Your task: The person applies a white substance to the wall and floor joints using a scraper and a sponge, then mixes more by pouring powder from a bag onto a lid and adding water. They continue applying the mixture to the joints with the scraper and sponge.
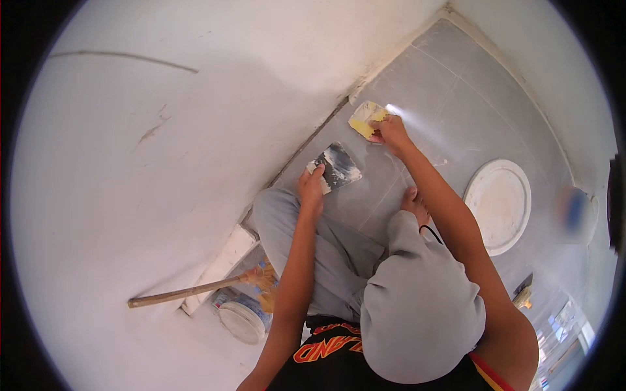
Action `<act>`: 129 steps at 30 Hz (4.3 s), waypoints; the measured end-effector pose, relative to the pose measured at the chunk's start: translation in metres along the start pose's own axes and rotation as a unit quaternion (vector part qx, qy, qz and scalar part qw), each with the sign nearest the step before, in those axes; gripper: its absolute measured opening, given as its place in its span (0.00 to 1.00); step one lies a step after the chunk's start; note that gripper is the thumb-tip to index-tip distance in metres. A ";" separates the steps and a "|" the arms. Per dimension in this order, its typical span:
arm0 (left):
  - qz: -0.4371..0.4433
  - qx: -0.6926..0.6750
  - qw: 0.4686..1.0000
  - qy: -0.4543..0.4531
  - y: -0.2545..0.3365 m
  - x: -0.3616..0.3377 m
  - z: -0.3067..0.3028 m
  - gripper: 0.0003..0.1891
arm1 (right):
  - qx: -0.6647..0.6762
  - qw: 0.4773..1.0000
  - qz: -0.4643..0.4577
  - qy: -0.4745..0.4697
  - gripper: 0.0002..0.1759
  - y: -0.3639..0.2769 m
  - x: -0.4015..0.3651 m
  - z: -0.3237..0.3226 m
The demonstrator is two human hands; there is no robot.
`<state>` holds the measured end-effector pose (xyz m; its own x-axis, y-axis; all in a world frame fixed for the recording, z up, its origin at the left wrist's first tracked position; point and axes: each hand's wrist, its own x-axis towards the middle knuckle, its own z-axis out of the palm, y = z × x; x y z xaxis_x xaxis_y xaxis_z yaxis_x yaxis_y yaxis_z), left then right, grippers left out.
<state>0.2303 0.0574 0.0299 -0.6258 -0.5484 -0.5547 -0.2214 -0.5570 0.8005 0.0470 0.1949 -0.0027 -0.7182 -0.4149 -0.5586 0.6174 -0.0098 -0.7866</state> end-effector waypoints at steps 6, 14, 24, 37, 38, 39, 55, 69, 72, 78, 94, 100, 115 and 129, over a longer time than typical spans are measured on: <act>-0.182 -0.195 0.964 -0.004 -0.005 0.003 0.005 0.07 | -0.189 0.947 -0.215 -0.145 0.16 -0.026 -0.074 0.010; -0.096 -0.187 0.976 -0.053 -0.012 -0.005 0.028 0.07 | -0.615 0.612 -0.468 -0.168 0.30 -0.034 -0.114 -0.004; 0.047 -0.209 0.970 -0.112 0.010 -0.022 0.039 0.12 | -0.646 0.588 -0.478 -0.090 0.26 -0.035 -0.116 -0.030; 0.500 0.487 0.711 -0.086 0.015 -0.036 0.025 0.09 | 0.263 0.946 0.048 -0.184 0.14 -0.006 -0.116 -0.013; 0.463 0.496 0.730 -0.076 0.018 -0.035 0.018 0.10 | 0.259 0.946 0.049 -0.187 0.14 -0.007 -0.104 -0.013; 0.425 0.504 0.749 -0.067 0.020 -0.035 0.012 0.11 | 0.096 0.986 -0.021 -0.133 0.14 -0.006 -0.085 -0.015; 0.328 0.403 0.853 0.043 0.020 -0.021 0.007 0.13 | -0.832 0.353 -0.427 0.030 0.09 -0.009 0.038 0.024; -0.192 -0.242 0.948 -0.075 -0.007 0.013 -0.002 0.06 | -0.476 0.705 -0.483 -0.207 0.20 -0.037 -0.105 0.010; -0.162 -0.270 0.927 -0.202 -0.011 0.020 -0.020 0.08 | -0.509 0.706 -0.468 -0.156 0.20 -0.016 -0.100 -0.021; 0.224 -0.126 0.966 -0.012 0.022 -0.023 0.040 0.08 | -0.013 0.992 -0.003 -0.127 0.14 -0.007 -0.105 -0.042; 0.252 0.430 0.866 0.046 0.023 -0.018 -0.009 0.16 | -0.656 0.575 -0.489 0.009 0.17 -0.017 0.008 0.004; 0.312 0.388 0.866 0.040 0.019 -0.013 -0.007 0.15 | -0.794 0.373 -0.476 0.061 0.12 0.008 0.033 0.026; 0.283 0.373 0.883 0.032 0.015 -0.007 -0.010 0.14 | -0.765 0.546 -0.306 0.153 0.09 -0.026 0.063 0.019; 0.131 -0.079 0.984 0.087 0.009 0.007 -0.040 0.07 | -0.572 0.751 -0.304 -0.124 0.13 -0.023 -0.059 0.064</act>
<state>0.2542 0.0237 0.0238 -0.5058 -0.7764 -0.3759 0.0579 -0.4654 0.8832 0.0951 0.1617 0.0653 -0.5866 -0.8084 -0.0498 -0.5829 0.4641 -0.6669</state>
